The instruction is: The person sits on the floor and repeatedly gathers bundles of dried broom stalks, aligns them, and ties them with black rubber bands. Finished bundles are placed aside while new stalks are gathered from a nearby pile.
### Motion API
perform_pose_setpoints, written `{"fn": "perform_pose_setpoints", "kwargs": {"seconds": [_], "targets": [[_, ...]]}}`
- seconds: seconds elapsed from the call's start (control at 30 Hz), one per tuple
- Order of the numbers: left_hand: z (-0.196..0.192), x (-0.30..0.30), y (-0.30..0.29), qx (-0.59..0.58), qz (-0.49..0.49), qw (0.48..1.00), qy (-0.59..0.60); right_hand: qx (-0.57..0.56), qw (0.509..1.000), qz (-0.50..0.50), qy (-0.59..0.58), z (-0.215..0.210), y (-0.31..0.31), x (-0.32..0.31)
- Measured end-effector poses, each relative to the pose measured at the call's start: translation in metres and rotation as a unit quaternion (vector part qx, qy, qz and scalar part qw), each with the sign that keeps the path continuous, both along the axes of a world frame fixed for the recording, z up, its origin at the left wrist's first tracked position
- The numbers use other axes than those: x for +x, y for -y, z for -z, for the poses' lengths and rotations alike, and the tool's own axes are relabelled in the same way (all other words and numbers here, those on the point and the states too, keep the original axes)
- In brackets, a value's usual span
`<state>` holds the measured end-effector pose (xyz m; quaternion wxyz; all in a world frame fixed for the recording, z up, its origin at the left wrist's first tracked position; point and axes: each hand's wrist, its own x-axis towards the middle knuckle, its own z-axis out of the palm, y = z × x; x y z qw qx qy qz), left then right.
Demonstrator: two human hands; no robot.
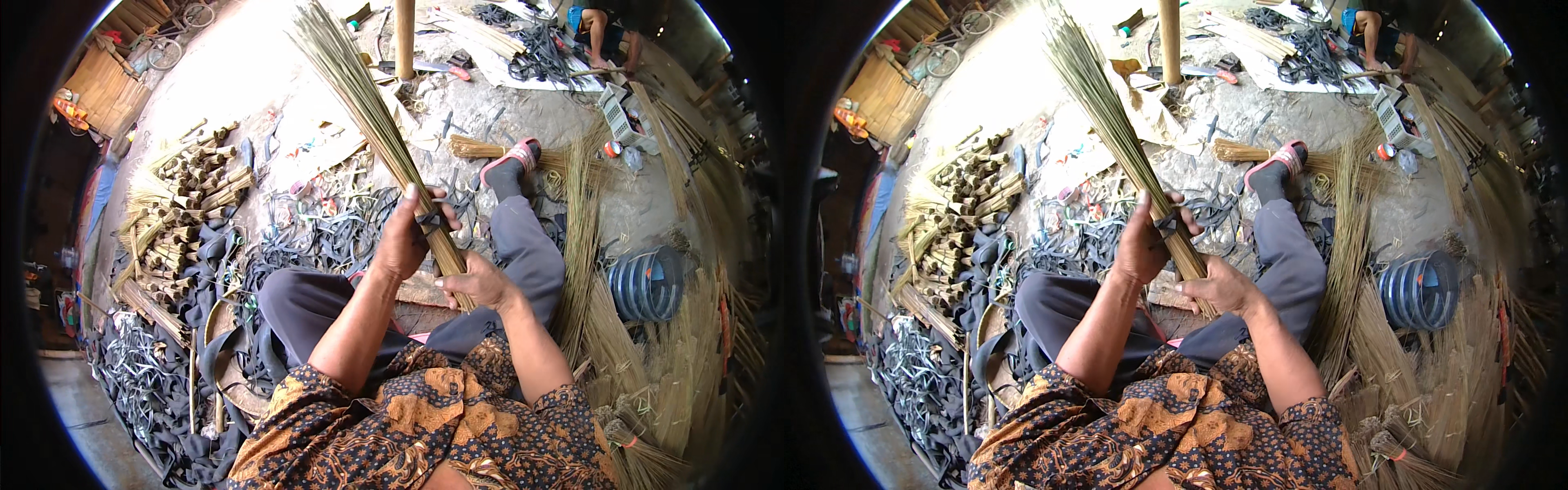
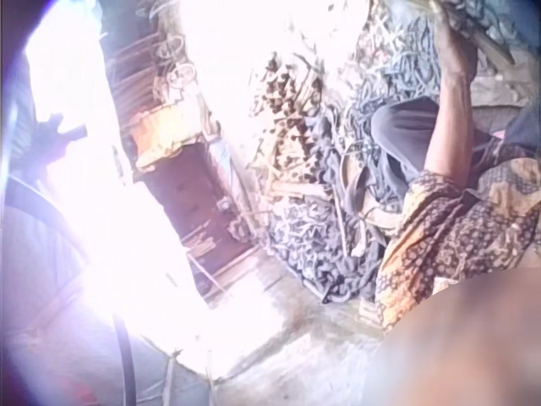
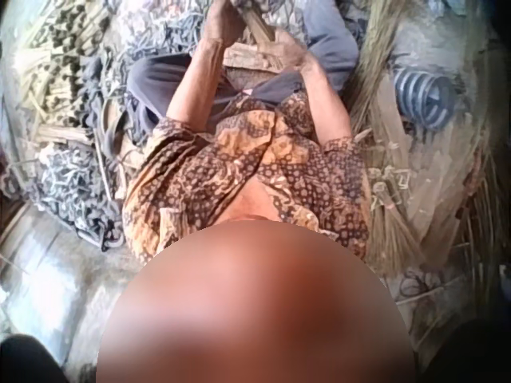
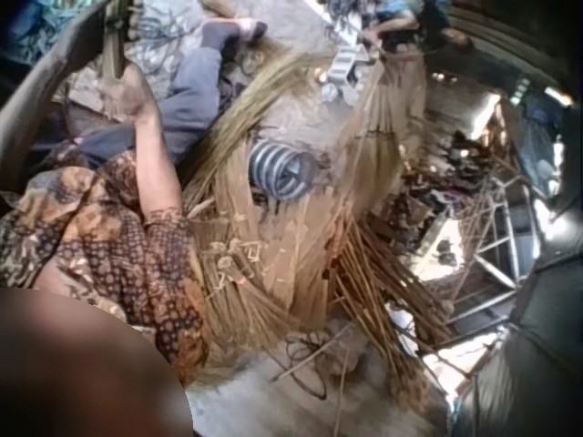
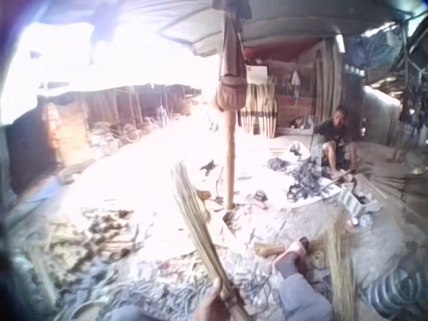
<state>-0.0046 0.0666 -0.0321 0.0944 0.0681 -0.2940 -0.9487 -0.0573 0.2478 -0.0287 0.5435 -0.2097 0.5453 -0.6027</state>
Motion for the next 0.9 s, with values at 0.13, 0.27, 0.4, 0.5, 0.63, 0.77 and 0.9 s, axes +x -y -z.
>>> {"fn": "perform_pose_setpoints", "kwargs": {"seconds": [0.13,0.27,0.4,0.5,0.63,0.77,0.9], "targets": [[-0.006,0.002,0.022,-0.049,0.033,0.998,-0.024,-0.026,0.999,-0.034,-0.022,-0.008,0.004,-0.011],[-0.004,0.009,0.031,-0.052,0.008,0.998,-0.04,0.089,0.902,0.085,-0.415,-0.005,0.015,0.014],[-0.009,0.015,0.038,-0.033,0.016,0.998,-0.055,0.107,0.807,0.146,-0.562,-0.014,0.017,0.039],[-0.017,0.016,0.04,-0.044,0.015,0.996,-0.074,0.121,0.725,0.178,-0.654,-0.029,0.018,0.043],[-0.024,0.019,0.042,-0.023,0.016,0.996,-0.082,0.131,0.643,0.189,-0.73,-0.051,0.016,0.041],[-0.02,0.021,0.041,-0.008,0.013,0.996,-0.088,0.135,0.614,0.197,-0.753,-0.066,0.012,0.038],[-0.017,0.024,0.039,-0.046,0.008,0.997,-0.068,0.125,0.61,0.193,-0.758,-0.073,0.008,0.028]]}}
